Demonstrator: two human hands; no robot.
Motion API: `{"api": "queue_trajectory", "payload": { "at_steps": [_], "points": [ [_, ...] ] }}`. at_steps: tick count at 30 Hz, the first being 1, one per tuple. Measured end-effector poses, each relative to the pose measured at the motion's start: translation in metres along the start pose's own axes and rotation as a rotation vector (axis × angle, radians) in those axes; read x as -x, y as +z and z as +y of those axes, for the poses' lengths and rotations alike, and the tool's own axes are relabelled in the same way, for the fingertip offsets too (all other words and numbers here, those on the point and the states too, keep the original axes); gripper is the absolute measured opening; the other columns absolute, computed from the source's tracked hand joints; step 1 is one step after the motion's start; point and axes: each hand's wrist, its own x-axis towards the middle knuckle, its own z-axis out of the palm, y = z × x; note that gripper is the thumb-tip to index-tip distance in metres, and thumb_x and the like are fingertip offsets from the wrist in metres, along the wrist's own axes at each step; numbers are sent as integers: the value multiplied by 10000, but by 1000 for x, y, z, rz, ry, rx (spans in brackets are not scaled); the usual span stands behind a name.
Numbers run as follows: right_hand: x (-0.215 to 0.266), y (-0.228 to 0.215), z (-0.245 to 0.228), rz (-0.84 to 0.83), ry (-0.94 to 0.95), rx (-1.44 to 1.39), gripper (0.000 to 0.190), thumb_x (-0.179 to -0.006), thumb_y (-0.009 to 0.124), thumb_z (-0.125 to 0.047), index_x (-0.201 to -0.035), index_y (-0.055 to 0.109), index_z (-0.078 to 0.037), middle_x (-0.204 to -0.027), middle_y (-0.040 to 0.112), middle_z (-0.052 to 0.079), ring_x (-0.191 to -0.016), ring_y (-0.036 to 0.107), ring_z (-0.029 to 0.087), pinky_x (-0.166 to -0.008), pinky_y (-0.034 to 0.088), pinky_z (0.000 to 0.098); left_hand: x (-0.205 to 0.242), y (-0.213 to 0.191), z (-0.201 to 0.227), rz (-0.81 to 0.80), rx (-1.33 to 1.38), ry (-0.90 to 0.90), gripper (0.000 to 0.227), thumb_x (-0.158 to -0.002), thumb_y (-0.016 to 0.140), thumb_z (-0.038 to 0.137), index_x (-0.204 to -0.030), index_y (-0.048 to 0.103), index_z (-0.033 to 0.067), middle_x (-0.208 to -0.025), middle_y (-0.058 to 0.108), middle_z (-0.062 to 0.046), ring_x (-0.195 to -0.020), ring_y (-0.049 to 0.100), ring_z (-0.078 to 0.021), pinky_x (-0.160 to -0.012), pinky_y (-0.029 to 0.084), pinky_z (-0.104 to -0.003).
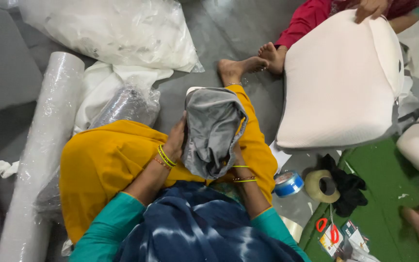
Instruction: The person sits on the floor and inserts a white foam insert into a gray fabric pillow cover. They align the foam with the cover opening, push it inside, and adjust the fabric to fit the insert.
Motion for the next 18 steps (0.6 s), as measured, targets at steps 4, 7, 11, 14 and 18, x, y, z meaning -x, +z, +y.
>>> {"api": "queue_trajectory", "payload": {
  "at_steps": [4, 7, 11, 14, 18],
  "points": [
    [-63, -65, 73, -18, -16, 42, 621, -1068, 468, -417, -1551, 384, -37, -1494, 512, 107, -1277, 551, 252, -1097, 452, 389, -21, -43, -29, 67, 8, 89, 420, -1074, 508, 344, -1295, 651, 18, -1219, 708, -69, -1073, 667, -194, -970, 523, -340],
    [-64, -79, 87, -41, -79, 135, 653, -1049, 503, -458, -1538, 410, -36, -1477, 539, 99, -1269, 564, 252, -1093, 460, 399, -25, -60, -36, 22, -69, 110, 310, -1041, 532, 182, -1273, 645, 10, -1142, 716, -89, -994, 674, -198, -913, 531, -336],
    [-54, -49, 64, 34, 37, 111, 720, -988, 539, -568, -1507, 472, -74, -1430, 588, 85, -1238, 586, 270, -1062, 479, 424, 17, -1, -4, -146, -483, 271, 365, -920, 574, 43, -1279, 644, 34, -1207, 714, -52, -1063, 664, -139, -944, 522, -275],
    [-80, -107, 115, 129, 372, -202, 734, -948, 510, -637, -1468, 527, -119, -1372, 630, 72, -1191, 616, 286, -1010, 519, 450, 39, 11, 13, 18, -1171, 370, 323, -900, 657, 143, -1186, 668, -8, -1036, 728, -163, -864, 709, -235, -729, 559, -329],
    [-86, -111, 112, 118, 478, -261, 730, -947, 500, -656, -1446, 554, -125, -1365, 637, 75, -1197, 618, 296, -1007, 518, 471, 66, 23, 39, -103, -1423, 305, 298, -949, 642, 175, -1186, 719, 12, -1061, 748, -219, -962, 712, -280, -771, 542, -369]
  ]
}}
